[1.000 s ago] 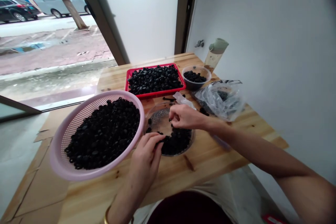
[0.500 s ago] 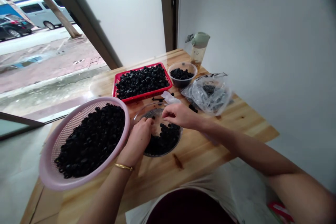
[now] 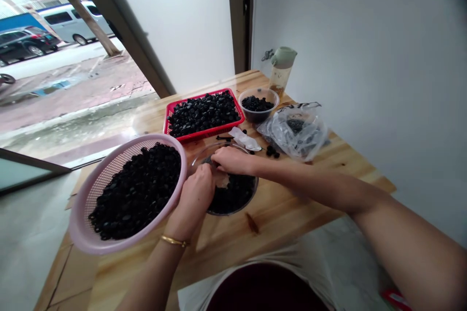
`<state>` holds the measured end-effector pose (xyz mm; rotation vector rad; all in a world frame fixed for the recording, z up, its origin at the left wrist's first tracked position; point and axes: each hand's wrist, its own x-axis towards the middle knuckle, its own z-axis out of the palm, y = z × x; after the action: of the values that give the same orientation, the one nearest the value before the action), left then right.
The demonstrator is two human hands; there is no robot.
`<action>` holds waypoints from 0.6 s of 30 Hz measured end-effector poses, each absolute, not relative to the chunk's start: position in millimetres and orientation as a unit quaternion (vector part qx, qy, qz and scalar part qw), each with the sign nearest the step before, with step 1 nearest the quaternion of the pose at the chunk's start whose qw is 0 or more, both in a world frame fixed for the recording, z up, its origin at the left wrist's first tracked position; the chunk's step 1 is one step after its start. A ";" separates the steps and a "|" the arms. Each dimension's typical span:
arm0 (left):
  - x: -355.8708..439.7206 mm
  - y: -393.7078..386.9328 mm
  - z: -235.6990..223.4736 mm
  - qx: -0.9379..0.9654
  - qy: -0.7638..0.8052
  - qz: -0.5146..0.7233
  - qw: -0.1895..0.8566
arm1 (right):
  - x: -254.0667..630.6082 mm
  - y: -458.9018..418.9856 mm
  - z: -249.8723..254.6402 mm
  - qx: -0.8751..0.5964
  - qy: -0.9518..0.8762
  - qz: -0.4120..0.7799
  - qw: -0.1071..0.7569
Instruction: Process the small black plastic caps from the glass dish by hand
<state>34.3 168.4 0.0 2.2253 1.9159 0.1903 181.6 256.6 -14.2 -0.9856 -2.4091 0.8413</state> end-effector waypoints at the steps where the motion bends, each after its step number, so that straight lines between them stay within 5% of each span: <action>1: 34.8 163.6 3.2 0.748 0.649 0.090 0.107 | 181.3 255.8 -13.7 -0.353 -0.858 0.311 0.207; 6: 36.3 140.6 14.7 0.706 0.654 0.225 0.153 | 202.8 247.1 -2.4 -0.328 -0.827 0.383 0.248; 13: 46.2 119.7 23.3 0.512 0.561 0.484 0.435 | 237.4 198.5 -2.2 -0.244 -0.582 0.680 0.373; 18: 57.8 114.8 20.8 0.481 0.526 0.530 0.460 | 234.6 169.4 -7.7 -0.322 -0.545 0.660 0.403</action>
<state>57.8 114.8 20.8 1.1845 1.2937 1.3039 234.6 169.4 -7.7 -0.8141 -1.3775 1.6680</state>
